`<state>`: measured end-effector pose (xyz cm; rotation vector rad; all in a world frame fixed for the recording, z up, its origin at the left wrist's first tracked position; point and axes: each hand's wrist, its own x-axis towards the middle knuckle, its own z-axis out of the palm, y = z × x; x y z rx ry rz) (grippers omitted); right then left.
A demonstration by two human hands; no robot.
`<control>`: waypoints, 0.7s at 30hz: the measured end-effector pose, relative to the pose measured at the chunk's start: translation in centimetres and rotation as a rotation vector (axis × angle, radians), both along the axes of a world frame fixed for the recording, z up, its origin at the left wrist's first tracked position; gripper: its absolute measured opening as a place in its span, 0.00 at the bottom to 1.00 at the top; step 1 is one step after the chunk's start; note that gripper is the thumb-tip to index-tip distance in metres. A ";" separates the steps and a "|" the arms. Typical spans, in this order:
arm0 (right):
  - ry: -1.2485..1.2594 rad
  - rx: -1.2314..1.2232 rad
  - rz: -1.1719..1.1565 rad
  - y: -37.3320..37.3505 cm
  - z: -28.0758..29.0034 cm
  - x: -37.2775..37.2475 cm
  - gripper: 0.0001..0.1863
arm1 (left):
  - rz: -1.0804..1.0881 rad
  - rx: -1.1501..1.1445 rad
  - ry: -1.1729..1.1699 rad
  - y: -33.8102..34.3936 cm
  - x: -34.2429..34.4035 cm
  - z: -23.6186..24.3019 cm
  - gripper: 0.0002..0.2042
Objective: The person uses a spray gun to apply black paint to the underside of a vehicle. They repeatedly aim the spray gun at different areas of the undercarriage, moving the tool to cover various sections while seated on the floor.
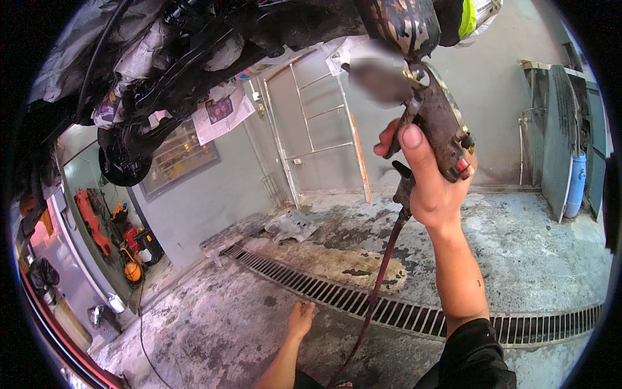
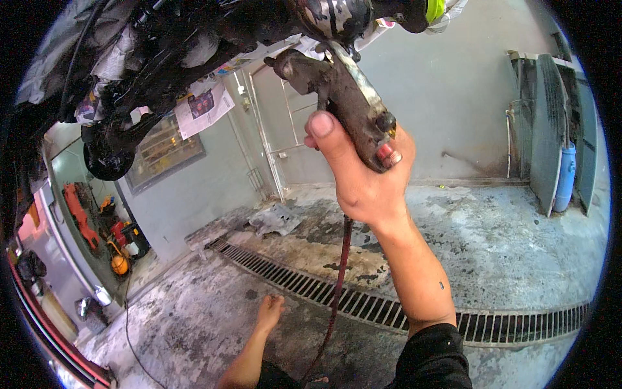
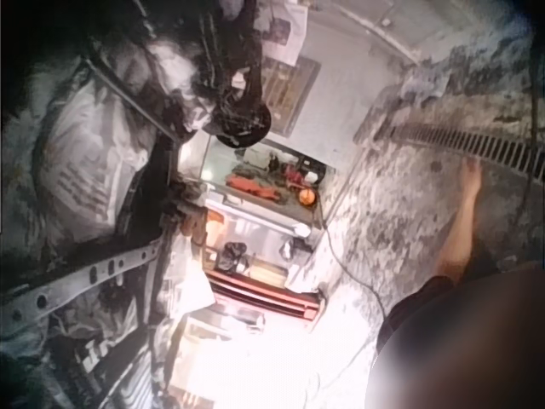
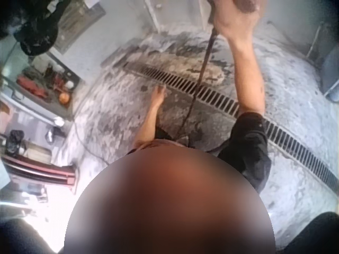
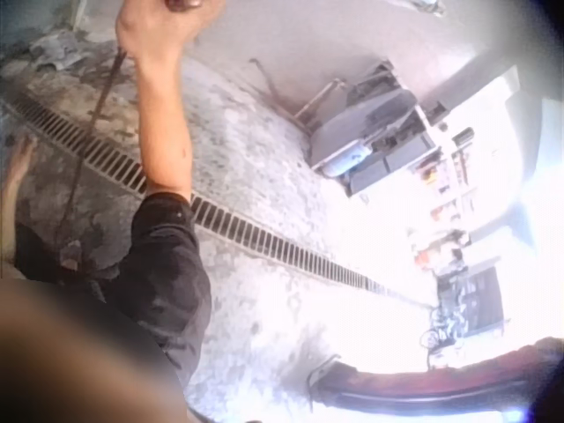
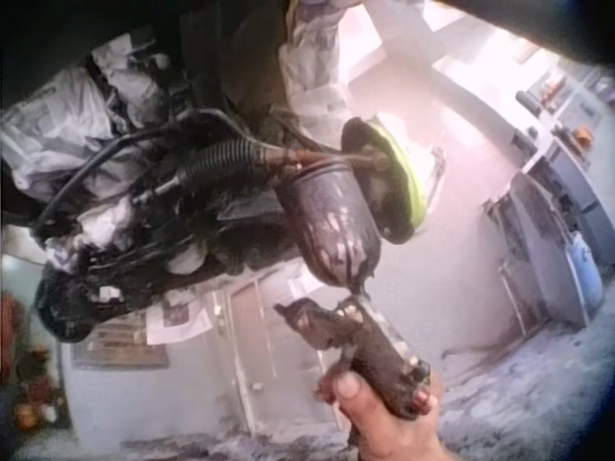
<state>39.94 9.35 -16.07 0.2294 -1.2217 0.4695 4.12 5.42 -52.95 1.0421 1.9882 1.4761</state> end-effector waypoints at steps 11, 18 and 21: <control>0.146 -0.101 -0.105 0.8 -2.9 3.0 0.15 | 0.004 -0.119 0.082 -0.1 0.8 1.1 0.26; 0.182 -0.089 -0.234 1.8 -4.0 4.4 0.14 | 0.011 -0.149 0.101 -0.3 1.4 1.5 0.27; 0.183 -0.111 -0.274 1.2 -4.7 4.3 0.14 | 0.019 -0.177 0.075 -1.1 1.8 0.9 0.27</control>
